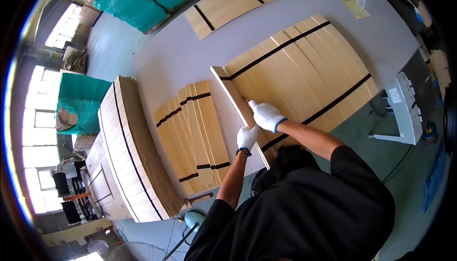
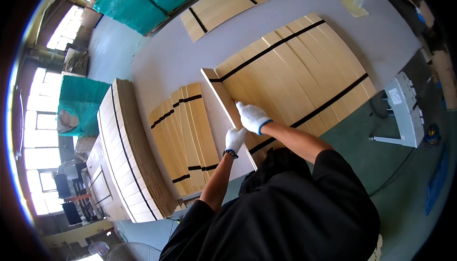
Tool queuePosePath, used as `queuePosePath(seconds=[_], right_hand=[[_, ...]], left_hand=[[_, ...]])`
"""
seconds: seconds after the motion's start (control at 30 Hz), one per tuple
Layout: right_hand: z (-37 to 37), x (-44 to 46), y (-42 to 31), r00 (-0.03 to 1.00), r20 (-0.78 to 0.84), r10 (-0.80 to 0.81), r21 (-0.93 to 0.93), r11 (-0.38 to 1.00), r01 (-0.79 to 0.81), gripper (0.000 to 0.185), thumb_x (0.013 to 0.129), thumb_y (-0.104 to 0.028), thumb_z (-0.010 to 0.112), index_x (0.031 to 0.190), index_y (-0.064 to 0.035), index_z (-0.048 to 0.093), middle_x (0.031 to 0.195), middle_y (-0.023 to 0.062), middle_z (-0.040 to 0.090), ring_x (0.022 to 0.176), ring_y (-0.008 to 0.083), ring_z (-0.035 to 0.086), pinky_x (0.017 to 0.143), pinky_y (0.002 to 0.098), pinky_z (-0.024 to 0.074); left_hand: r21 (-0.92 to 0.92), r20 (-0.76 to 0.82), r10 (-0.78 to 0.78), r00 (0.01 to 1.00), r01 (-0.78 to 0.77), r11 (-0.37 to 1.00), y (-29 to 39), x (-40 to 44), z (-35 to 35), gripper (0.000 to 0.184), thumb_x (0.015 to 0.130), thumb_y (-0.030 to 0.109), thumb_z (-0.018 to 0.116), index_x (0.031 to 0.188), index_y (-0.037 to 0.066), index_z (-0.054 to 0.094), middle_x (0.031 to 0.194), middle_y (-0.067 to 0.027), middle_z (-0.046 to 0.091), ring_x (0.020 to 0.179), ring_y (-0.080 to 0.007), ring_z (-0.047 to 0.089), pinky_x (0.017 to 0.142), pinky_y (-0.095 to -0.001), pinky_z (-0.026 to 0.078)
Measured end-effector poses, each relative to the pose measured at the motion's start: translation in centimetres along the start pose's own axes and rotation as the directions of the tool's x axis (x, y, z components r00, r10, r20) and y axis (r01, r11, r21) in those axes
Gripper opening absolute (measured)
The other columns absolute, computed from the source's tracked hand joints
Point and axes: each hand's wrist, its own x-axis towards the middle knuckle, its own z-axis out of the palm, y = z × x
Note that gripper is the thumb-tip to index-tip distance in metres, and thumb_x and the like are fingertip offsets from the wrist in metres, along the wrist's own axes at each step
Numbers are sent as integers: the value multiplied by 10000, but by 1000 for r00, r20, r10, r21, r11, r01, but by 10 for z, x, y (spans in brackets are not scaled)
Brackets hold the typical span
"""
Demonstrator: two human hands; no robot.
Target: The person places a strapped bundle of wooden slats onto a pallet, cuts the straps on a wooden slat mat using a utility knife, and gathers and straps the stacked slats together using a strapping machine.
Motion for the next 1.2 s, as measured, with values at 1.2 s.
queuePosePath(seconds=[1.2], right_hand=[[-22,111,-28,1000,-26,11,-40,999,-12,255,960,-135,490,1157,-6,587,960,272,705,910,457,690,785,569,549]], left_hand=[[-335,19,68,998,-57,940,-20,2,0,538,848,480,639,807,-53,697,701,-269,659,701,-408,685,666,-485,505]])
